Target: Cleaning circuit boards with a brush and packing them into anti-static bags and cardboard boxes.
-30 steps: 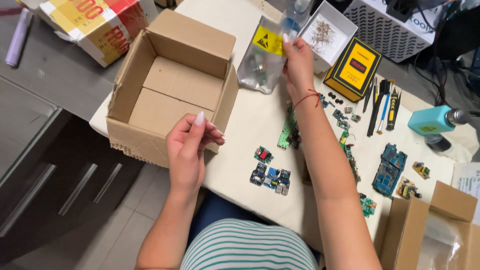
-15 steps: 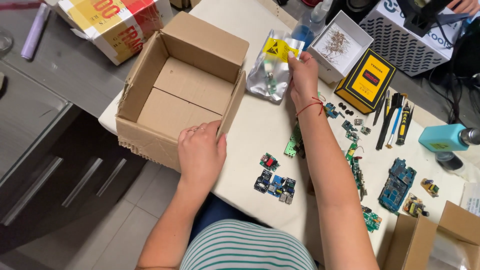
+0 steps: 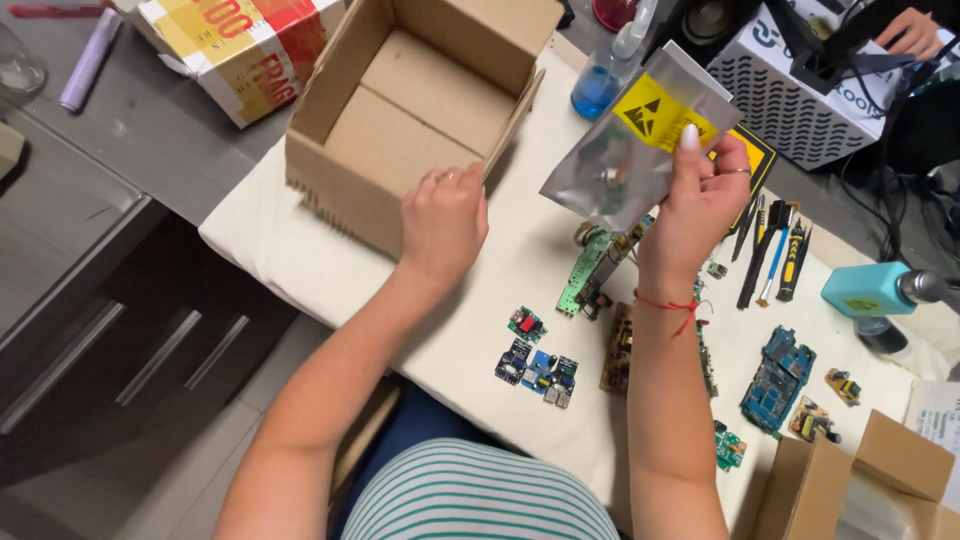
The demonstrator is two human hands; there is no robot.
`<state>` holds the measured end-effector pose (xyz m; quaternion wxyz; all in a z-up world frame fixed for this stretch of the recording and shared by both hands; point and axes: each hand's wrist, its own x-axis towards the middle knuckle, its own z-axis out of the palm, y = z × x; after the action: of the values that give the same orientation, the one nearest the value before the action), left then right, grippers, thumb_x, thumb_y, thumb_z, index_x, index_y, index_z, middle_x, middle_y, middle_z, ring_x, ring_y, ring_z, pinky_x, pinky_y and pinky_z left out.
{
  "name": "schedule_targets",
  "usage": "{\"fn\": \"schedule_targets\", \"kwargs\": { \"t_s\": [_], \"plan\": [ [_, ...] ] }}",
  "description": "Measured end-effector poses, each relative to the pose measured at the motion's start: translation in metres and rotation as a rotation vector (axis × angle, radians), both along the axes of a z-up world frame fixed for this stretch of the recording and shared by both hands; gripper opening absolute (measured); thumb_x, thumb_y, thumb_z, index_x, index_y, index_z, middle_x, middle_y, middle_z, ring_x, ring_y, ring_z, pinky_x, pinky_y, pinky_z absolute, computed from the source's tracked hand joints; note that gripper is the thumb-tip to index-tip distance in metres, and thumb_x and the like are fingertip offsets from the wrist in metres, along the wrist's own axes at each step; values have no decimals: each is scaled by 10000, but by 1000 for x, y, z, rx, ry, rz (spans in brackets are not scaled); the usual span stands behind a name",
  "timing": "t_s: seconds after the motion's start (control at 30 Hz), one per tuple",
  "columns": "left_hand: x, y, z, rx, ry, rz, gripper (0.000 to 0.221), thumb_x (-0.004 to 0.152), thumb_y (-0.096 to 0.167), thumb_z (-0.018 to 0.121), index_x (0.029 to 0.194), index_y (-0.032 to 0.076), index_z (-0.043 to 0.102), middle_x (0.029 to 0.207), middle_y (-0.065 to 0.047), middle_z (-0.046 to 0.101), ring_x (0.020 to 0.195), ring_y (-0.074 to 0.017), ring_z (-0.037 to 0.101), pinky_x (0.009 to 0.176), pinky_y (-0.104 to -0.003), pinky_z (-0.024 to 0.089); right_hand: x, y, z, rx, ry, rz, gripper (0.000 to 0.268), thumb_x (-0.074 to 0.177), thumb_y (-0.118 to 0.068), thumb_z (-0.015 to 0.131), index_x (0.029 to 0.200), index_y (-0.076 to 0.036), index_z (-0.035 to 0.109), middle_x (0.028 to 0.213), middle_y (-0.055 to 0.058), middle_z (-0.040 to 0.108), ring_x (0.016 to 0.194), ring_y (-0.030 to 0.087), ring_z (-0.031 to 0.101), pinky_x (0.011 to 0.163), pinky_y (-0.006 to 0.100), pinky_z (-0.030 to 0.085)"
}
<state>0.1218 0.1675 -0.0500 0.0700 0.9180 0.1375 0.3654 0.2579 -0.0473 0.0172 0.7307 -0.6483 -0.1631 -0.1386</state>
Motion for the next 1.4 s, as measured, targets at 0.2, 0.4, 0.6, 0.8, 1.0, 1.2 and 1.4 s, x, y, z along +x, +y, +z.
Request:
{"fn": "schedule_targets", "kwargs": {
  "t_s": [0.2,0.4,0.6,0.8,1.0,1.2,1.4],
  "plan": [
    [105,11,-14,104,-45,5,184,744,124,726,927,104,731,731,-40,685,760,-274,733,608,-362,614,-19,-10,25,0,-63,-29,151,1096,-156,647,1181,-50,582,949,116,747,877,155,751,821,310,667],
    [122,-23,4,119,-76,-51,209,722,54,690,924,8,718,745,-119,701,753,-317,741,590,-353,627,-23,-16,29,-17,-51,-30,179,1107,-148,638,1226,-30,573,1008,139,748,931,204,767,866,339,672],
    [103,-44,-13,142,-54,-104,271,756,13,664,1015,-50,718,786,-162,712,772,-326,740,608,-339,627,-27,-22,27,40,-12,-51,189,1098,-156,649,1220,-38,566,986,124,744,939,200,775,866,334,681],
    [110,-51,-26,218,-68,-77,333,738,42,668,1063,-17,719,786,-118,715,778,-260,709,527,-307,568,-38,-20,26,102,16,-62,171,1065,-186,673,1140,-73,569,964,63,726,913,122,720,859,276,637],
    [150,-17,-14,147,-49,-109,270,646,-53,651,894,49,679,759,-80,697,732,-242,674,458,-369,540,-54,-10,42,186,43,-49,185,1023,-197,703,1062,-95,553,983,33,727,927,64,691,884,252,615],
    [216,16,-40,174,5,-124,293,580,-88,679,803,102,662,733,-79,686,715,-261,675,581,-374,544,-53,-6,37,185,79,-25,182,1017,-195,717,1016,-112,556,974,10,706,904,63,686,788,219,588],
    [166,37,-31,164,-4,-231,407,843,3,639,1249,4,613,1208,-208,656,1141,-349,605,1106,-463,451,-46,16,18,223,256,30,187,988,-187,730,964,-161,546,968,15,704,756,64,628,579,201,444]
  ]
}}
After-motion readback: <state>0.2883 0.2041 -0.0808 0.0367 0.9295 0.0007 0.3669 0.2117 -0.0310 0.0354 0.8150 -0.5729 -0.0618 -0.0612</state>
